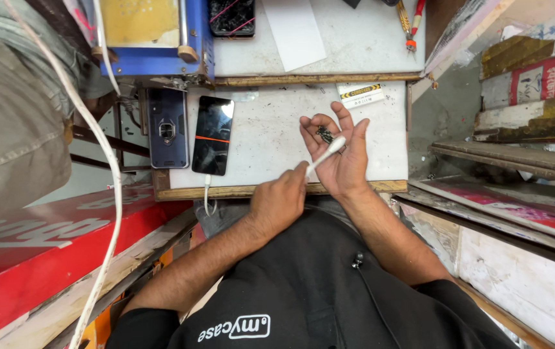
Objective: The person works on a disassembled smartphone, connecting a charging cable to the motherboard and testing the device. They then clean a small electronic component with a brush and handle it with tweezers.
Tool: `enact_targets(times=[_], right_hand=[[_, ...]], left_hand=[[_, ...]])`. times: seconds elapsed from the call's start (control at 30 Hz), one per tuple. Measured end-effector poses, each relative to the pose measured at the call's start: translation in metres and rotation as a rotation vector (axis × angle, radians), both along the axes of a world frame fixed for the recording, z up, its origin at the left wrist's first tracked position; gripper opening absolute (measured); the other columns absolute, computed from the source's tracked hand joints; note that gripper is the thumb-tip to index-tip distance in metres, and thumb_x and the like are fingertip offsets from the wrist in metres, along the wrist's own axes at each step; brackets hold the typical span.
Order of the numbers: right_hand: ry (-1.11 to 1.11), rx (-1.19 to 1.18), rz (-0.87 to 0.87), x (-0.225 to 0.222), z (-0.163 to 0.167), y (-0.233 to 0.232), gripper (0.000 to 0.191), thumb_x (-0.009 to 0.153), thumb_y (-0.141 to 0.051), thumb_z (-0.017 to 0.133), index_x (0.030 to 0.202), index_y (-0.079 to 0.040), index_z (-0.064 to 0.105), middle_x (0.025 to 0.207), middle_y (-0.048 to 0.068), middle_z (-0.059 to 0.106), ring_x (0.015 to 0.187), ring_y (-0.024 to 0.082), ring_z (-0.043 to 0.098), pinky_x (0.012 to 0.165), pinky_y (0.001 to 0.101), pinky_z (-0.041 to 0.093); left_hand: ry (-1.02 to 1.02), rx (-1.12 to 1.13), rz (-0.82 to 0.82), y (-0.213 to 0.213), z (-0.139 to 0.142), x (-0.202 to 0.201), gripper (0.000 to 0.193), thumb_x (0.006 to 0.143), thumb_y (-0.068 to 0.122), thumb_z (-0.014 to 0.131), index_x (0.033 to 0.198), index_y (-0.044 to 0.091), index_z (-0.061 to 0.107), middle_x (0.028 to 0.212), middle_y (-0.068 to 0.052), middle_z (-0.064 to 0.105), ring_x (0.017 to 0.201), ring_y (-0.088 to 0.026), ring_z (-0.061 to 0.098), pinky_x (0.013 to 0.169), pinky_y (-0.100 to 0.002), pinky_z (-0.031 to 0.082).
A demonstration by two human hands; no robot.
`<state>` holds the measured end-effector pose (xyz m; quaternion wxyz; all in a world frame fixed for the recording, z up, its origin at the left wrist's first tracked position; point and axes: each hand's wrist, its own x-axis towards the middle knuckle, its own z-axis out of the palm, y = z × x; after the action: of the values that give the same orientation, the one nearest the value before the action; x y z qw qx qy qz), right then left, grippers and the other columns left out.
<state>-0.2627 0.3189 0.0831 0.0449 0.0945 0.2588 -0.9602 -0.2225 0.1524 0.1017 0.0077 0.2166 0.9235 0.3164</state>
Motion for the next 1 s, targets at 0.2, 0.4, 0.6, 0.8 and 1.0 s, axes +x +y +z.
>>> enact_targets(times=[0.2, 0.4, 0.6, 0.8, 1.0], right_hand=[[0.005, -0.027, -0.009, -0.0012, 0.0027, 0.0048, 0.066, 0.107, -0.064, 0.034, 0.146, -0.012, 0.039, 0.118, 0.016, 0.063, 0.131, 0.037, 0.059, 0.128, 0.0523, 0.039], [-0.001, -0.062, 0.001, 0.0012, 0.0036, 0.0045, 0.065, 0.106, -0.065, 0.036, 0.144, -0.013, 0.042, 0.120, 0.015, 0.064, 0.134, 0.036, 0.057, 0.129, 0.0523, 0.038], [-0.010, -0.062, 0.005, 0.0014, 0.0040, 0.0052, 0.065, 0.106, -0.065, 0.039, 0.143, -0.013, 0.044, 0.122, 0.014, 0.064, 0.134, 0.036, 0.057, 0.129, 0.0526, 0.037], [-0.015, -0.030, 0.011, 0.0022, 0.0047, 0.0049, 0.067, 0.104, -0.066, 0.038, 0.143, -0.013, 0.043, 0.122, 0.015, 0.063, 0.133, 0.036, 0.057, 0.127, 0.0523, 0.040], [-0.024, -0.005, 0.009, 0.0049, 0.0058, 0.0047, 0.068, 0.104, -0.066, 0.037, 0.146, -0.013, 0.041, 0.121, 0.015, 0.062, 0.133, 0.035, 0.058, 0.128, 0.0513, 0.041]], left_hand=[[-0.041, -0.020, 0.047, -0.0011, -0.0049, -0.0027, 0.036, 0.100, 0.015, 0.059, 0.133, -0.001, 0.061, 0.083, -0.013, 0.068, 0.057, -0.028, 0.070, 0.049, -0.038, 0.058], [-0.008, -0.047, 0.099, -0.0013, -0.0017, -0.0017, 0.032, 0.103, 0.015, 0.060, 0.133, 0.004, 0.061, 0.084, -0.013, 0.069, 0.061, -0.030, 0.070, 0.051, -0.040, 0.058], [0.035, -0.013, 0.123, -0.0011, 0.0019, -0.0040, 0.031, 0.101, 0.018, 0.061, 0.129, 0.007, 0.063, 0.084, -0.011, 0.070, 0.064, -0.031, 0.071, 0.054, -0.042, 0.057], [0.058, -0.063, 0.026, -0.0019, -0.0022, -0.0043, 0.034, 0.100, 0.014, 0.060, 0.133, 0.006, 0.062, 0.085, -0.012, 0.069, 0.063, -0.030, 0.071, 0.055, -0.042, 0.059], [0.077, 0.031, 0.003, -0.0018, -0.0006, -0.0038, 0.037, 0.098, 0.018, 0.063, 0.133, 0.007, 0.062, 0.083, -0.011, 0.068, 0.064, -0.030, 0.071, 0.056, -0.043, 0.058]])
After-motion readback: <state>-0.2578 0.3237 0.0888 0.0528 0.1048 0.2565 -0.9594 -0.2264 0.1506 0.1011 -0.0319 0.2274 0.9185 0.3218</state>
